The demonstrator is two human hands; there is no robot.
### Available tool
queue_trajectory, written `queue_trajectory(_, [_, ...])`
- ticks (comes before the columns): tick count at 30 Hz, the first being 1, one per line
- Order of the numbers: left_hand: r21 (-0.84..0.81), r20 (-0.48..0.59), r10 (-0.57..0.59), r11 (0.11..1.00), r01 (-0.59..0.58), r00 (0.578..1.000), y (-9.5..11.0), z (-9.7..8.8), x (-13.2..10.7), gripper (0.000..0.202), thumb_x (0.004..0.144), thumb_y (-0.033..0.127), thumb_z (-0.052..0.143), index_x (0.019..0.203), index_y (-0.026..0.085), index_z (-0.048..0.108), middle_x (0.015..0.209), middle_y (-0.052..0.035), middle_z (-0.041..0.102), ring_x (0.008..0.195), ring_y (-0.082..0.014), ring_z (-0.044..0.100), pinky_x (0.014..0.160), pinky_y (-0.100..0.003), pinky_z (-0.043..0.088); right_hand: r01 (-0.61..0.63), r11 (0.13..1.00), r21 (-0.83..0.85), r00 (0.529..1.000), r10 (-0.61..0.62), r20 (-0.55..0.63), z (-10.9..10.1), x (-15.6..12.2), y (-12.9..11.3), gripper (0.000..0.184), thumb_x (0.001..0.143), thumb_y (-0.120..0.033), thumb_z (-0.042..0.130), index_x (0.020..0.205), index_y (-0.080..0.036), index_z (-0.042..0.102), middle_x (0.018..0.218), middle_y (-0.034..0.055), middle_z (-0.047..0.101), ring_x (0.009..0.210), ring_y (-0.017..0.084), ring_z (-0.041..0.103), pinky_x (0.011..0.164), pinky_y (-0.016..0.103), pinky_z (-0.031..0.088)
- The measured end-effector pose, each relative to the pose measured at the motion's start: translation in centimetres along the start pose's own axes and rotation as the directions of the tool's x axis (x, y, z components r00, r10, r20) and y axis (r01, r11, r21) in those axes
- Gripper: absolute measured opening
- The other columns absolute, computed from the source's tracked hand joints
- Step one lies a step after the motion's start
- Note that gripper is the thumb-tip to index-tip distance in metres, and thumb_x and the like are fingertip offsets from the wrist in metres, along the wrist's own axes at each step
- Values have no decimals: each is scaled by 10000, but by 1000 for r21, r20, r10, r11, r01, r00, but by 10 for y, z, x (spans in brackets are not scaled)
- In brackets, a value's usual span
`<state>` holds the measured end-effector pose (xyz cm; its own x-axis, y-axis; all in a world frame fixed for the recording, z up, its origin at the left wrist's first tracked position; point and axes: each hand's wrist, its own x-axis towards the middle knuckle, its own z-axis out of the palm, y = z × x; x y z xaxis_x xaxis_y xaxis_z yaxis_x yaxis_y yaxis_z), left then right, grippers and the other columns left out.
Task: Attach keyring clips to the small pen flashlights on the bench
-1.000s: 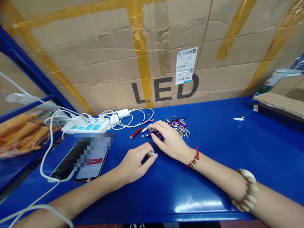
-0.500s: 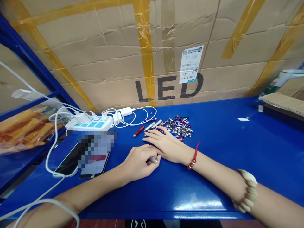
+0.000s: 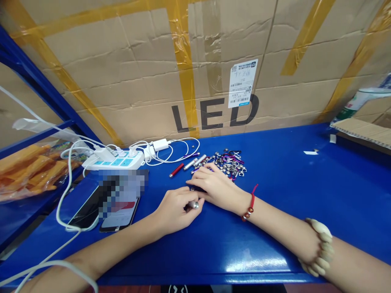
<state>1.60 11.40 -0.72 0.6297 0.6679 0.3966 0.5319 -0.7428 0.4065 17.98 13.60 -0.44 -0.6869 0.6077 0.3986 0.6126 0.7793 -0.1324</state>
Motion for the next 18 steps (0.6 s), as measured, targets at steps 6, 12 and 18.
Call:
queue_trajectory(6, [-72, 36, -140, 987, 142, 989, 4, -8, 2, 297, 839, 269, 398, 565, 161, 440, 517, 35, 465, 489, -79, 422, 499, -212, 268, -19, 999, 33, 1000, 19, 11, -2, -2, 2, 221, 889, -266, 454, 956, -169, 641, 977, 48, 608, 949, 187, 499, 882, 367, 275])
queue_trajectory(12, [-156, 52, -201, 966, 206, 978, 5, -10, 1, 306, 866, 297, 355, 592, 162, 351, 502, 54, 353, 474, -64, 329, 504, -207, 234, -107, 987, 117, 994, 105, 25, -6, 0, 0, 129, 848, -256, 533, 889, -163, 613, 913, 40, 612, 898, 184, 509, 842, 353, 286])
queue_trajectory(18, [-204, 61, -268, 940, 275, 962, 4, -10, 2, 299, 865, 327, 362, 612, 169, 343, 495, 64, 294, 456, -63, 262, 483, -208, 208, -140, 983, 119, 990, 138, 25, -7, 0, -3, 88, 835, -240, 556, 855, -163, 594, 868, 29, 618, 861, 171, 527, 827, 347, 305])
